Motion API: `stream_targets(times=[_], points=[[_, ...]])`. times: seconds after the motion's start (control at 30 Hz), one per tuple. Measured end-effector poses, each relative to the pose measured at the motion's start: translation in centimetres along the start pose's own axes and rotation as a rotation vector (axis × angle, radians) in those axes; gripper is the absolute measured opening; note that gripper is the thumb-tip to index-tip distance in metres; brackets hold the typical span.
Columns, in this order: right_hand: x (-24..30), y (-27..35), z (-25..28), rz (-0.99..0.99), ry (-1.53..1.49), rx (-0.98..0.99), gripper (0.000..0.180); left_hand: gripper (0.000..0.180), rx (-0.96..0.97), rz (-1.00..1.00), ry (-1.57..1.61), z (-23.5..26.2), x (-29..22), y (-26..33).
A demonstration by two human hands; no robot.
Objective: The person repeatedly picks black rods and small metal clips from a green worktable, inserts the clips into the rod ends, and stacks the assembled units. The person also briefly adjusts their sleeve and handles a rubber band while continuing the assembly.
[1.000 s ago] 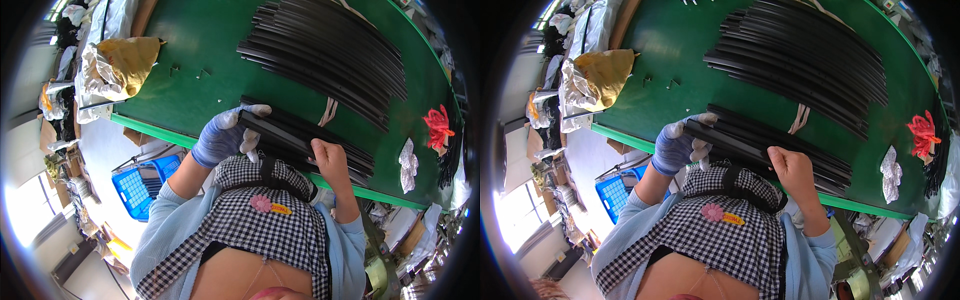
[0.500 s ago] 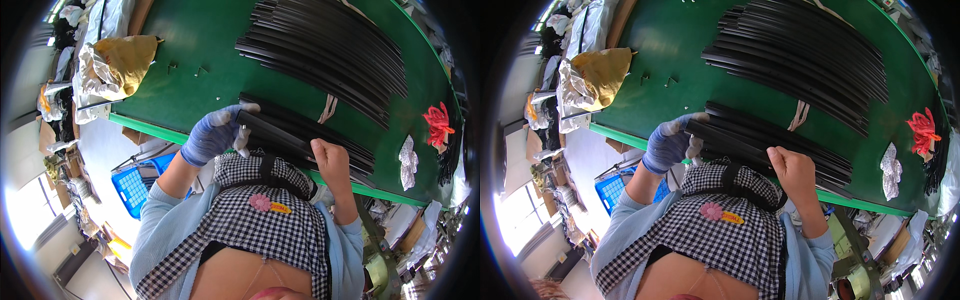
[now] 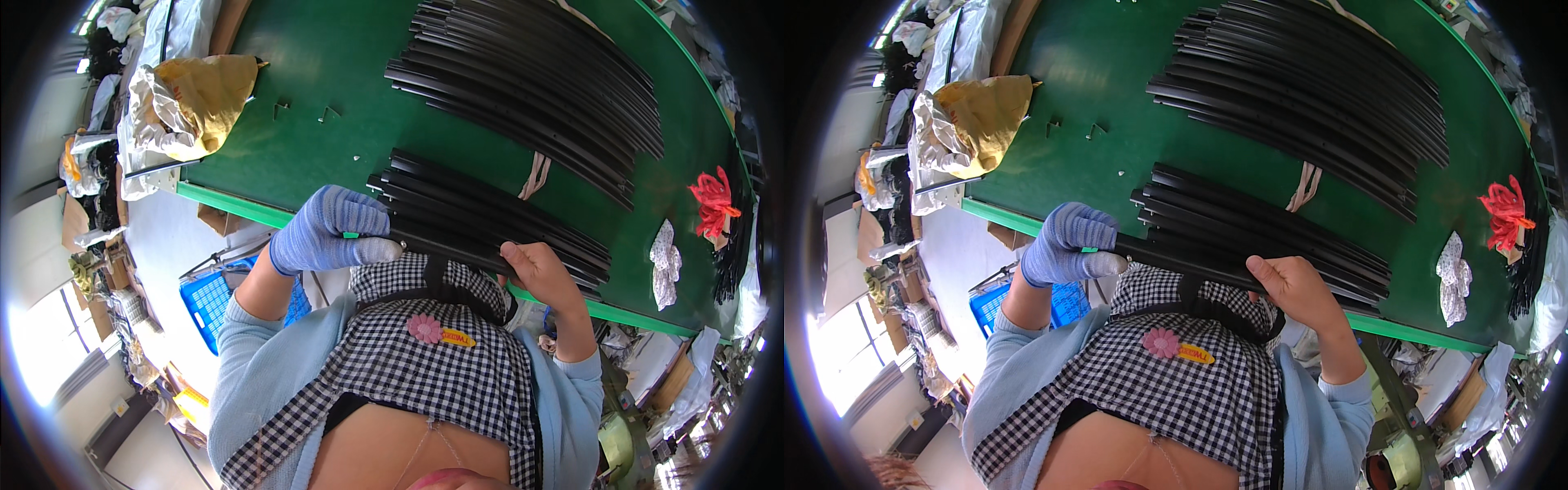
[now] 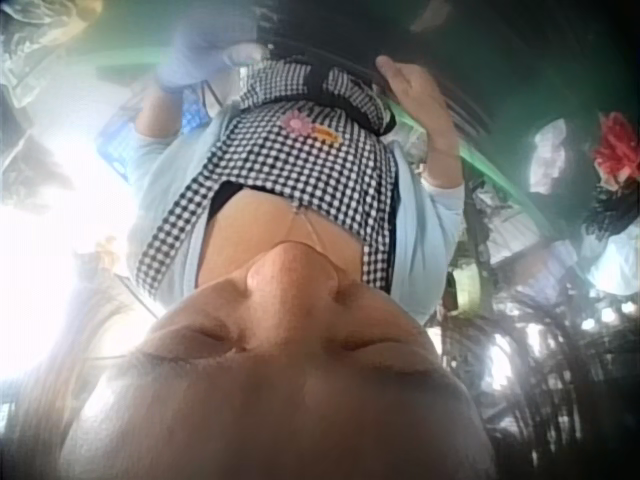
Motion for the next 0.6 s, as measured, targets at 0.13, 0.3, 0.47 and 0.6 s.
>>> stream_targets(times=[0.13,0.3,0.47,0.6], points=[[-0.1,0.3,-0.4,-0.026,-0.037,0.031,0.058,0.024,-0.008,0.088,0.299,-0.8,1.2,0.5],[0.7,0.2,-0.3,0.18,0.046,-0.048,0.043,0.026,0.082,0.496,0.517,-1.6,4.7,2.3],[-0.8,-1.3,0.4,0.391,0.33,-0.318,0.041,0.027,-0.656,0.518,0.281,1.7,9.2,3.8],[-2.6,-3.3,-1.1,0.547,0.51,-0.475,0.035,0.029,-0.539,0.832,-0.647,4.6,16.4,4.8]])
Point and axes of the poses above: each hand's wrist, its own y-axis away from the middle knuckle, its own z-axis out of the back of the hand, x = y × z, the point moved 4 cm from there along -y, towards the middle knuckle, and after that the axes turned 15 degrees about -y, right-handed, at the moved point
